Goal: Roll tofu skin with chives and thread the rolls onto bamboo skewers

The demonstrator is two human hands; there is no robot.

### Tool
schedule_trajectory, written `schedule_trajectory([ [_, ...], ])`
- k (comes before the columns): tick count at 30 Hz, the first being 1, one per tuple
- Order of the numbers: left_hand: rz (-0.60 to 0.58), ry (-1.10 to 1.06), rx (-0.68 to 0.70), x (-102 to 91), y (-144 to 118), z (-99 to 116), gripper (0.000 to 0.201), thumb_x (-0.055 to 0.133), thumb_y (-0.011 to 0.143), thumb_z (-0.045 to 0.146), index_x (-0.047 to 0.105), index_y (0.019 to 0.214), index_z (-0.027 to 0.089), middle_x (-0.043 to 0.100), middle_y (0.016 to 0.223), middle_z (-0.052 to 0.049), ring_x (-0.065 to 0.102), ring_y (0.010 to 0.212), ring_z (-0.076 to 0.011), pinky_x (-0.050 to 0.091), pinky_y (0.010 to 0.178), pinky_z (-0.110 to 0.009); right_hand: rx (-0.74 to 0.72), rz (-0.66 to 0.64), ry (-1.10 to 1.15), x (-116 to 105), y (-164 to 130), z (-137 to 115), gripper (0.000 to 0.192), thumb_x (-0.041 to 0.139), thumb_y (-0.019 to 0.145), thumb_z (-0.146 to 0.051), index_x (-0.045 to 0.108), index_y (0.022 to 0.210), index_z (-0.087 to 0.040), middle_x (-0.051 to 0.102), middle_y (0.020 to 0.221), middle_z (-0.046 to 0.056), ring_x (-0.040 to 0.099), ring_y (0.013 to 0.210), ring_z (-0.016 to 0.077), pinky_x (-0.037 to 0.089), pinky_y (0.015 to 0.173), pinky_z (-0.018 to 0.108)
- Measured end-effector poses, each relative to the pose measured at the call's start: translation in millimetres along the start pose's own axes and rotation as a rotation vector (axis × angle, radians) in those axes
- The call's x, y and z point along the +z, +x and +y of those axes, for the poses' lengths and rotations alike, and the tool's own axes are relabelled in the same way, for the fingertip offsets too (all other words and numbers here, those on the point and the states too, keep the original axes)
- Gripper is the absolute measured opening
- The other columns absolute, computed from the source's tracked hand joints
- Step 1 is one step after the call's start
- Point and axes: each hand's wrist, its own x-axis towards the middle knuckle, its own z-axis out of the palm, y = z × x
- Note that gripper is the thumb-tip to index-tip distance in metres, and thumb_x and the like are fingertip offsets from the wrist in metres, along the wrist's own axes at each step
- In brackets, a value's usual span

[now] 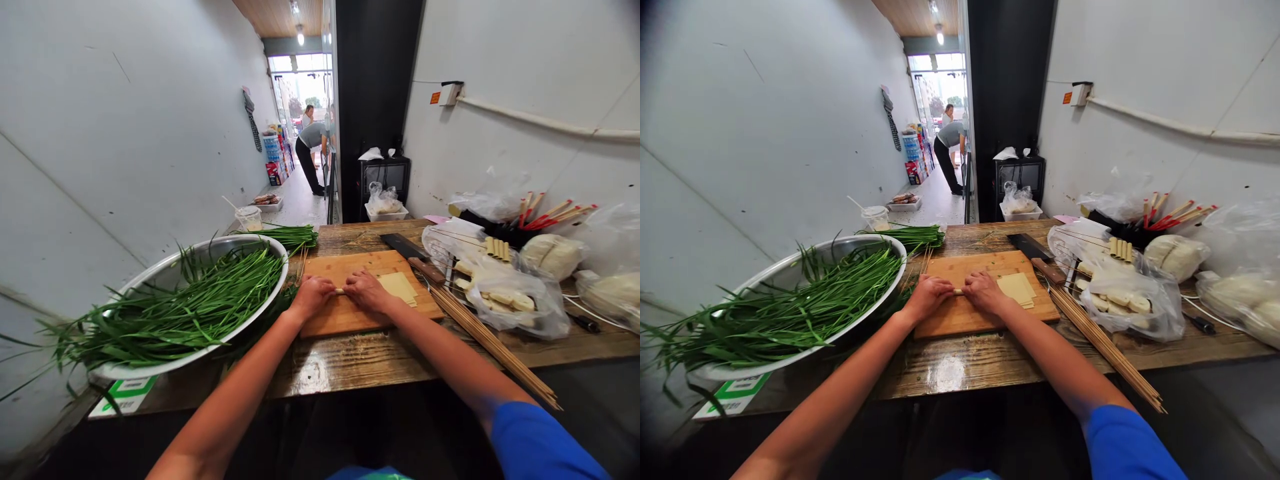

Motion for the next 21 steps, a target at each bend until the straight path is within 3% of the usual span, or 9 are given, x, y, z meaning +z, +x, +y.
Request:
schedule_trajectory([
  [6,-0.015,0.018,0.082,11.5,-0.4,-3.5,0.023,0.049,0.088,0.022,0.07,0.078,0.02,0.068,0.075,-0.004,0.058,0.076,-0.0149,0.034,0.07,-0.026,-0.017,0.004,0.114,-2.3,0.5,7.5,0.022,0.046,0.089,-0.024,0.067,0.091,-0.019,0.063,0.09,0.007,0.052,0.086,0.0165,0.034,0.08,0.03],
  [9,0.006,-0.047,0.087,14.4,0.4,-6.7,0.024,0.048,0.088,0.021,0.069,0.076,0.02,0.067,0.073,-0.004,0.058,0.072,-0.0141,0.037,0.07,-0.025,0.083,0.165,0.247,-15.3,-13.9,29.7,0.025,0.046,0.088,-0.022,0.063,0.106,-0.018,0.064,0.099,0.008,0.055,0.091,0.0168,0.039,0.081,0.03],
  [12,0.028,-0.095,0.066,14.3,0.8,-8.0,0.025,0.048,0.087,0.023,0.07,0.075,0.019,0.066,0.07,-0.004,0.058,0.071,-0.0149,0.04,0.07,-0.026,0.303,0.33,0.303,-36.4,-44.5,61.8,0.027,0.045,0.088,-0.021,0.063,0.107,-0.016,0.064,0.101,0.009,0.057,0.092,0.0172,0.043,0.08,0.03],
  [16,0.048,-0.149,0.066,13.0,1.3,-10.0,0.028,0.045,0.087,0.025,0.07,0.077,0.019,0.067,0.072,-0.006,0.058,0.073,-0.0162,0.042,0.071,-0.026,0.481,0.235,0.236,-69.0,-101.9,88.8,0.021,0.05,0.084,-0.023,0.069,0.09,-0.016,0.067,0.091,0.007,0.06,0.08,0.0162,0.046,0.074,0.028],
  [18,0.06,-0.168,0.076,13.4,2.0,-12.4,0.03,0.043,0.088,0.027,0.071,0.08,0.019,0.069,0.077,-0.007,0.059,0.074,-0.0171,0.043,0.072,-0.027,0.539,0.239,0.201,-88.1,-131.5,86.6,0.021,0.05,0.084,-0.024,0.07,0.088,-0.017,0.067,0.088,0.006,0.061,0.078,0.0163,0.046,0.074,0.028],
  [21,0.07,-0.198,0.044,15.4,3.4,-17.2,0.032,0.042,0.087,0.031,0.072,0.082,0.023,0.07,0.082,-0.005,0.06,0.077,-0.0183,0.044,0.074,-0.028,0.607,0.47,0.15,-118.9,-171.7,61.9,0.023,0.047,0.087,-0.027,0.068,0.091,-0.018,0.068,0.089,0.007,0.061,0.083,0.0175,0.047,0.078,0.03],
])
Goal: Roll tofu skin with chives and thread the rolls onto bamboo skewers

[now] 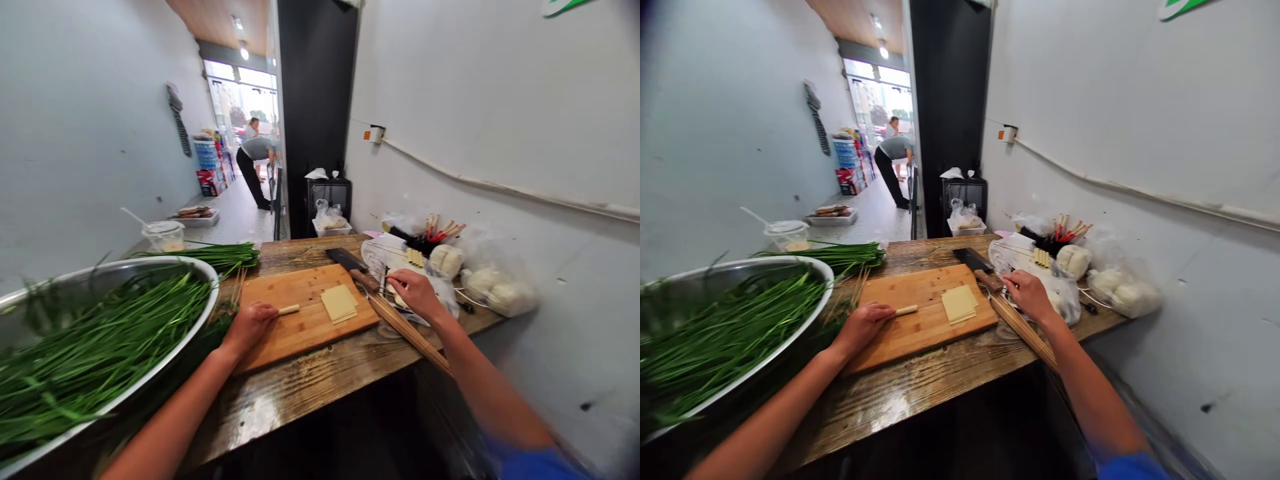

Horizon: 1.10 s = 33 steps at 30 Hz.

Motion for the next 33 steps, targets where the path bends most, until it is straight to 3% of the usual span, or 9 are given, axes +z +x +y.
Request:
schedule_trajectory([
  [2,0.006,-0.029,-0.027,0.9,0.4,-2.9,0.031,0.042,0.086,0.034,0.072,0.083,0.025,0.07,0.087,-0.004,0.061,0.08,-0.0191,0.045,0.075,-0.029,-0.007,0.142,0.03,-24.5,-26.4,-12.6,0.024,0.046,0.088,-0.03,0.067,0.094,-0.019,0.067,0.094,0.008,0.06,0.089,0.0185,0.046,0.082,0.032],
  [3,0.015,-0.035,-0.041,1.2,0.4,-4.0,0.031,0.043,0.085,0.035,0.072,0.083,0.026,0.07,0.088,-0.004,0.061,0.081,-0.0197,0.046,0.076,-0.029,-0.02,0.13,0.046,-33.1,-40.8,-18.2,0.023,0.047,0.088,-0.031,0.067,0.094,-0.021,0.067,0.094,0.007,0.061,0.089,0.0186,0.047,0.081,0.032],
  [6,0.045,-0.025,-0.066,2.0,0.4,-5.9,0.031,0.043,0.083,0.038,0.072,0.082,0.027,0.07,0.091,-0.003,0.062,0.085,-0.0216,0.047,0.078,-0.031,0.02,-0.126,0.017,-42.5,-85.0,-21.2,0.022,0.047,0.087,-0.032,0.067,0.088,-0.024,0.068,0.088,0.005,0.062,0.082,0.0176,0.049,0.074,0.029],
  [12,0.049,0.007,-0.073,3.6,0.0,-6.1,0.035,0.04,0.084,0.039,0.072,0.085,0.025,0.069,0.094,-0.005,0.062,0.087,-0.0226,0.047,0.08,-0.033,0.411,-0.229,-0.471,-31.4,-150.7,26.3,0.023,0.047,0.083,-0.022,0.069,0.077,-0.021,0.067,0.078,0.008,0.062,0.078,0.0208,0.045,0.072,0.03],
  [18,0.092,-0.009,-0.021,5.8,-0.1,-10.2,0.037,0.042,0.084,0.045,0.072,0.085,0.024,0.07,0.094,-0.004,0.063,0.087,-0.0216,0.048,0.081,-0.032,0.525,-0.319,-0.263,-30.6,-166.5,40.9,0.03,0.04,0.085,-0.028,0.069,0.083,-0.022,0.069,0.085,0.006,0.063,0.076,0.0174,0.043,0.07,0.026],
  [23,0.126,-0.002,-0.008,6.9,-3.8,-5.9,0.038,0.042,0.085,0.044,0.073,0.083,0.022,0.071,0.088,-0.006,0.063,0.082,-0.0199,0.049,0.075,-0.029,0.507,-0.278,-0.239,-26.1,-173.0,40.9,0.032,0.038,0.082,-0.034,0.066,0.077,-0.02,0.068,0.081,0.006,0.062,0.073,0.0187,0.042,0.067,0.027],
  [28,0.13,0.018,0.027,11.2,-6.7,-3.7,0.031,0.044,0.087,0.032,0.073,0.082,0.021,0.07,0.084,-0.005,0.061,0.077,-0.0169,0.047,0.071,-0.026,0.547,-0.248,-0.158,-22.4,-187.5,61.2,0.03,0.041,0.079,-0.042,0.062,0.072,-0.022,0.067,0.072,0.005,0.061,0.066,0.0195,0.043,0.062,0.028],
  [33,0.131,0.016,0.04,14.0,-7.1,-7.3,0.029,0.046,0.088,0.032,0.072,0.085,0.022,0.067,0.085,-0.005,0.059,0.077,-0.0154,0.045,0.071,-0.025,0.582,-0.247,-0.092,-29.0,-203.3,70.8,0.033,0.043,0.078,-0.048,0.062,0.074,-0.022,0.067,0.071,0.004,0.061,0.067,0.0198,0.044,0.062,0.028],
])
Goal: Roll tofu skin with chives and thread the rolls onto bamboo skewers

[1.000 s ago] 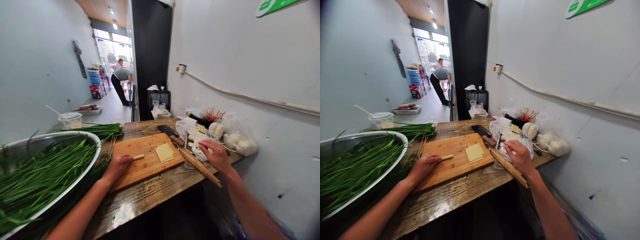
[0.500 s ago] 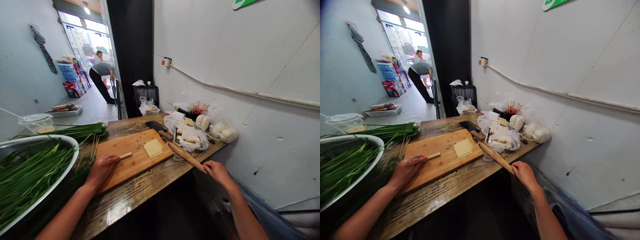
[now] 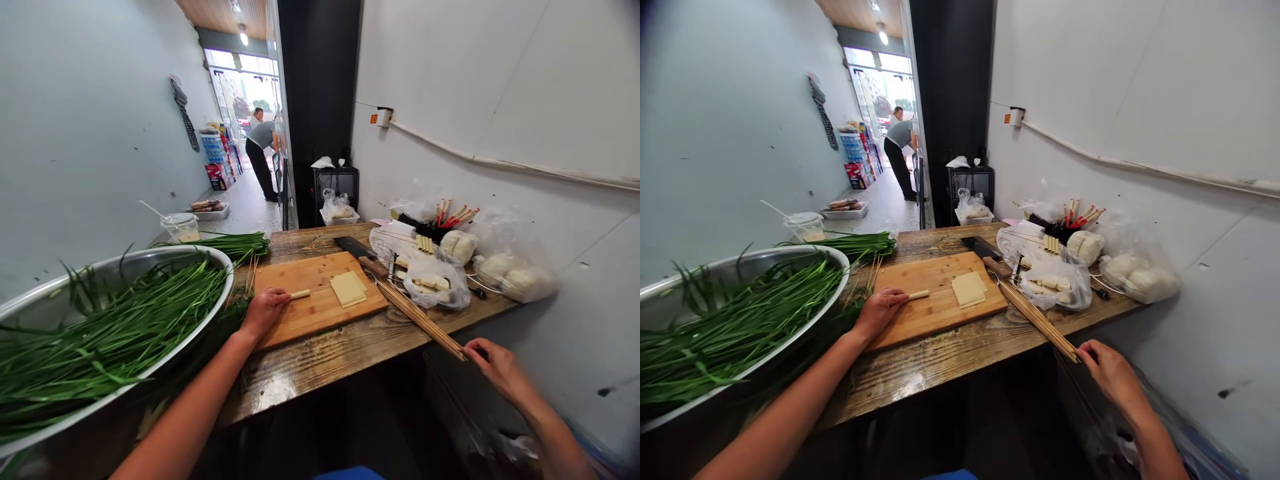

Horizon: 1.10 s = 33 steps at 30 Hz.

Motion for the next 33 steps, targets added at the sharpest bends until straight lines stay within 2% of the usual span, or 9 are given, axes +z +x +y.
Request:
schedule_trajectory([
  [7,-0.009,0.022,-0.024,-2.0,1.1,3.4,0.03,0.046,0.088,0.033,0.073,0.083,0.021,0.066,0.082,-0.005,0.057,0.074,-0.0154,0.043,0.068,-0.024,0.091,0.0,0.083,-9.7,-21.8,21.1,0.03,0.05,0.072,-0.049,0.064,0.073,-0.022,0.067,0.066,0.002,0.061,0.06,0.0174,0.045,0.055,0.024],
  [10,-0.03,0.002,-0.009,-4.3,0.6,2.6,0.032,0.043,0.088,0.035,0.072,0.087,0.023,0.067,0.085,-0.006,0.058,0.076,-0.0165,0.044,0.069,-0.026,0.071,-0.002,0.158,-12.5,-21.8,23.4,0.034,0.052,0.072,-0.049,0.066,0.086,-0.02,0.068,0.072,0.003,0.062,0.064,0.0172,0.048,0.059,0.024],
  [13,-0.039,-0.011,0.019,-6.5,0.3,0.6,0.034,0.04,0.088,0.036,0.072,0.093,0.024,0.067,0.089,-0.006,0.06,0.079,-0.0172,0.046,0.071,-0.026,0.005,-0.006,0.16,-14.6,-15.2,14.0,0.038,0.052,0.075,-0.049,0.067,0.096,-0.021,0.069,0.079,0.005,0.062,0.069,0.0182,0.048,0.064,0.026],
  [17,-0.028,-0.01,0.001,-8.7,2.4,0.6,0.038,0.039,0.087,0.041,0.072,0.093,0.024,0.068,0.09,-0.006,0.061,0.079,-0.0183,0.047,0.071,-0.026,-0.062,-0.015,0.134,-15.5,-7.6,-1.3,0.035,0.05,0.078,-0.049,0.071,0.086,-0.022,0.069,0.087,0.006,0.062,0.08,0.0205,0.047,0.074,0.03],
  [22,-0.054,-0.003,-0.02,-11.3,5.4,3.0,0.042,0.036,0.086,0.045,0.072,0.092,0.025,0.068,0.091,-0.006,0.061,0.082,-0.0196,0.047,0.073,-0.027,-0.029,0.003,0.147,-15.3,-19.3,-0.7,0.037,0.046,0.082,-0.048,0.07,0.09,-0.021,0.068,0.082,0.005,0.061,0.075,0.0186,0.045,0.068,0.028],
  [28,-0.087,0.026,-0.045,-11.4,7.2,-0.9,0.046,0.035,0.085,0.049,0.071,0.094,0.023,0.068,0.096,-0.006,0.061,0.084,-0.0197,0.047,0.075,-0.027,0.072,0.125,0.14,-12.5,-24.0,-9.5,0.036,0.049,0.078,-0.049,0.069,0.077,-0.019,0.068,0.076,0.005,0.059,0.069,0.0184,0.044,0.062,0.028],
  [33,-0.062,0.044,-0.025,-8.6,6.1,-7.4,0.042,0.034,0.085,0.054,0.069,0.095,0.032,0.068,0.095,0.003,0.061,0.082,-0.0163,0.049,0.075,-0.026,0.094,0.134,0.209,-12.0,-16.9,-22.4,0.037,0.047,0.08,-0.048,0.071,0.08,-0.02,0.069,0.083,0.005,0.062,0.077,0.019,0.045,0.069,0.028],
])
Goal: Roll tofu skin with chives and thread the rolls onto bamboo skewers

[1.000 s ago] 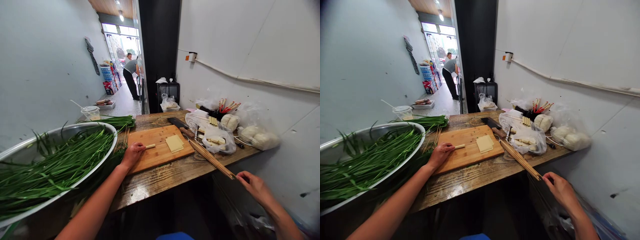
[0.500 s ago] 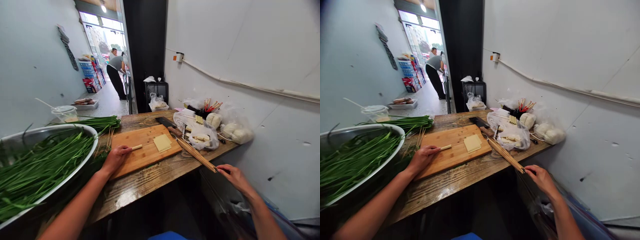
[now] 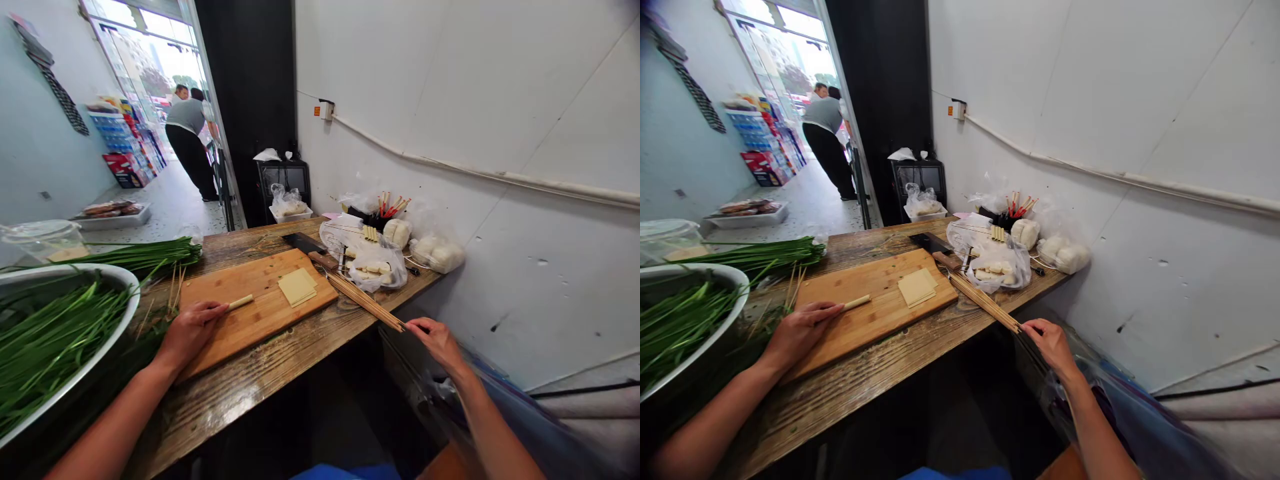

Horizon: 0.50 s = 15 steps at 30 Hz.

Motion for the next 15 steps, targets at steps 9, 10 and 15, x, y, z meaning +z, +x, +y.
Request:
schedule_trajectory([
  [9,0.054,-0.047,-0.019,1.6,2.2,0.5,0.039,0.035,0.08,0.064,0.068,0.087,0.044,0.068,0.091,0.012,0.061,0.08,-0.0154,0.049,0.073,-0.027,-0.072,-0.038,-0.084,-43.5,-32.4,21.8,0.033,0.048,0.081,-0.045,0.068,0.078,-0.02,0.067,0.08,0.005,0.06,0.076,0.0178,0.046,0.072,0.028],
  [10,0.054,-0.053,-0.02,1.5,2.2,0.6,0.038,0.036,0.08,0.063,0.068,0.087,0.045,0.068,0.091,0.013,0.061,0.08,-0.0154,0.049,0.072,-0.027,-0.064,-0.039,-0.092,-44.8,-34.2,23.0,0.031,0.048,0.082,-0.044,0.067,0.079,-0.019,0.067,0.079,0.004,0.06,0.075,0.0171,0.046,0.071,0.027],
  [15,0.067,-0.05,-0.009,5.4,2.2,-5.9,0.032,0.037,0.082,0.057,0.067,0.088,0.046,0.067,0.092,0.013,0.06,0.081,-0.0152,0.048,0.073,-0.026,-0.056,-0.1,-0.058,-28.7,-21.1,12.4,0.038,0.048,0.082,-0.039,0.06,0.109,-0.016,0.066,0.078,0.003,0.059,0.064,0.0137,0.048,0.061,0.025],
])
